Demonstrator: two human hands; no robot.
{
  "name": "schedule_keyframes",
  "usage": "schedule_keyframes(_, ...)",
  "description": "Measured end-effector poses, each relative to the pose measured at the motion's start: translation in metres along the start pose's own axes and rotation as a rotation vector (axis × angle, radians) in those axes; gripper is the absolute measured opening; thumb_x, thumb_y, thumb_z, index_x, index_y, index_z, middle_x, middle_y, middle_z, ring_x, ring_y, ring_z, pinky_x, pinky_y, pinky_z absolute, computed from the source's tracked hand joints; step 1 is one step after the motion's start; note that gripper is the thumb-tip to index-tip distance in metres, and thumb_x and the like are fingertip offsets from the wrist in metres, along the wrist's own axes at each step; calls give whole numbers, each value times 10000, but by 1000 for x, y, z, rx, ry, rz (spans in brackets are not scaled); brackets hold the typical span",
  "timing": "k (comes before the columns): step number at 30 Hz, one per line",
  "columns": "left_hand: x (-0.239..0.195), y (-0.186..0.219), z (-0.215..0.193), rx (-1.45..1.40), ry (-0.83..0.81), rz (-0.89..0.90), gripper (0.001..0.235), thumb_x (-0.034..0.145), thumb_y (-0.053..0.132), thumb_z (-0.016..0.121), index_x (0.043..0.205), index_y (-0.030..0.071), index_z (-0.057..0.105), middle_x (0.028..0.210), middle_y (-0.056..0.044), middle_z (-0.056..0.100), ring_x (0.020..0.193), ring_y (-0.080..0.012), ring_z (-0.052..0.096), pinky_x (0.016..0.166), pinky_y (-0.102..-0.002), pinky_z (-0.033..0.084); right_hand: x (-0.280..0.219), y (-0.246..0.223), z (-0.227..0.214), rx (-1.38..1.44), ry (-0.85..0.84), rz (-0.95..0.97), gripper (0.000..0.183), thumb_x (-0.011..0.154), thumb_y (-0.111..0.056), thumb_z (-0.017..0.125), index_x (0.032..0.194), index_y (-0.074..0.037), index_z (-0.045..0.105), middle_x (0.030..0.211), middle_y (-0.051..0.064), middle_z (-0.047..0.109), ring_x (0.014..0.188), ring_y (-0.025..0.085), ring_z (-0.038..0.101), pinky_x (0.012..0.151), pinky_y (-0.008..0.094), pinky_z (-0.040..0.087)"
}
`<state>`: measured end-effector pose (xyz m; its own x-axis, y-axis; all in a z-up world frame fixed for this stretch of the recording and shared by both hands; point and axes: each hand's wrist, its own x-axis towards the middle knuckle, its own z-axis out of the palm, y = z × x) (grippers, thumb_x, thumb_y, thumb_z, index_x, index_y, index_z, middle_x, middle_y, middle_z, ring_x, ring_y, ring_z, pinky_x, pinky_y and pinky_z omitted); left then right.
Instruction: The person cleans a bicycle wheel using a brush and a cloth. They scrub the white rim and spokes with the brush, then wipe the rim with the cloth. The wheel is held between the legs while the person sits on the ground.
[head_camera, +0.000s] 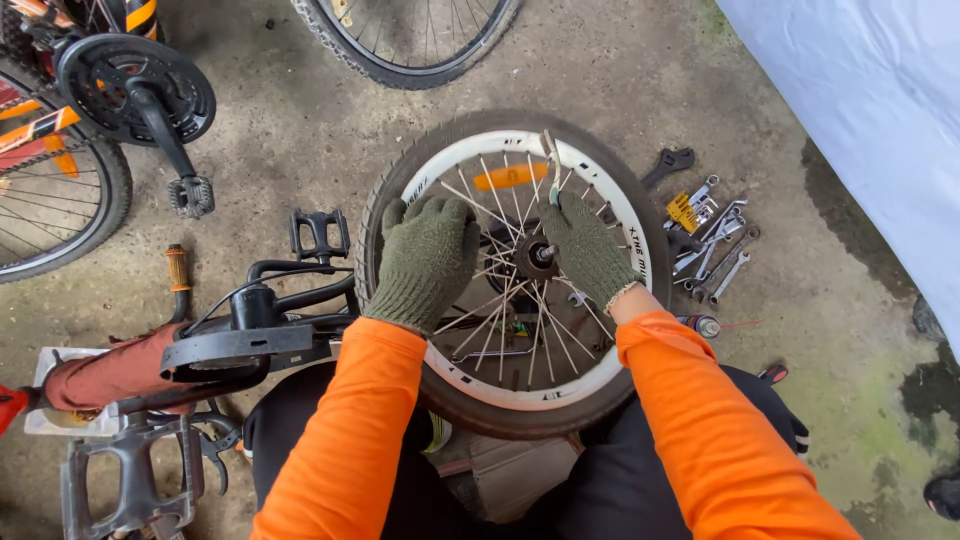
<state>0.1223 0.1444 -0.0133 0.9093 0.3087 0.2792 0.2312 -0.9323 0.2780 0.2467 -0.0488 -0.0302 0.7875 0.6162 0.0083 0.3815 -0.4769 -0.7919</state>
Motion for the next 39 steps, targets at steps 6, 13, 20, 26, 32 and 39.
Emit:
schedule_keyframes(6, 5, -5, 23, -121, 8, -48, 182, 969, 435, 607, 997, 280, 698, 922, -45, 724, 1004, -305, 726, 1051, -520, 458, 12, 53, 18, -655, 46, -479, 366, 904, -55, 585, 1258, -3, 657, 1323, 212, 599, 1141, 378, 617, 982, 439, 501)
schedule_keyframes(13, 10, 0, 24, -86, -93, -80, 218, 958, 435, 600, 1014, 252, 704, 916, -68, 730, 982, -312, 738, 1044, -502, 468, 12, 12, 8, -132, 1, 150, 302, 1029, -246, 507, 1185, -17, 626, 1035, 174, 713, 894, 340, 688, 764, 476, 522)
schedule_keyframes(20, 12, 7, 24, -168, -72, -95, 206, 978, 415, 613, 1016, 234, 703, 912, -81, 731, 983, -330, 734, 994, -489, 506, 7, 11, -2, -233, 22, 161, 286, 1024, -254, 533, 1209, -47, 602, 1036, 201, 722, 889, 410, 705, 733, 521, 539)
schedule_keyframes(26, 19, 9, -1, -264, -144, -126, 213, 965, 402, 619, 1060, 239, 718, 951, -83, 754, 1025, -367, 719, 965, -519, 543, 10, 42, -21, -343, 53, 471, 465, 783, -831, 599, 1207, -650, 538, 1220, -316, 631, 1144, -14, 636, 942, 266, 557)
schedule_keyframes(32, 18, 29, 5, -174, -49, -67, 174, 940, 394, 655, 988, 243, 728, 881, -100, 736, 925, -361, 736, 920, -500, 553, 5, 21, -34, -255, -99, 335, 350, 1018, -278, 468, 1255, -109, 662, 1060, 143, 710, 825, 276, 656, 747, 416, 522)
schedule_keyframes(39, 18, 2, -4, -193, -193, -153, 216, 972, 364, 601, 1083, 208, 701, 965, -137, 735, 999, -377, 719, 864, -521, 591, 7, 40, -14, -211, -7, 191, 387, 1030, -250, 512, 1328, -22, 606, 1275, 188, 674, 1102, 377, 658, 920, 460, 530)
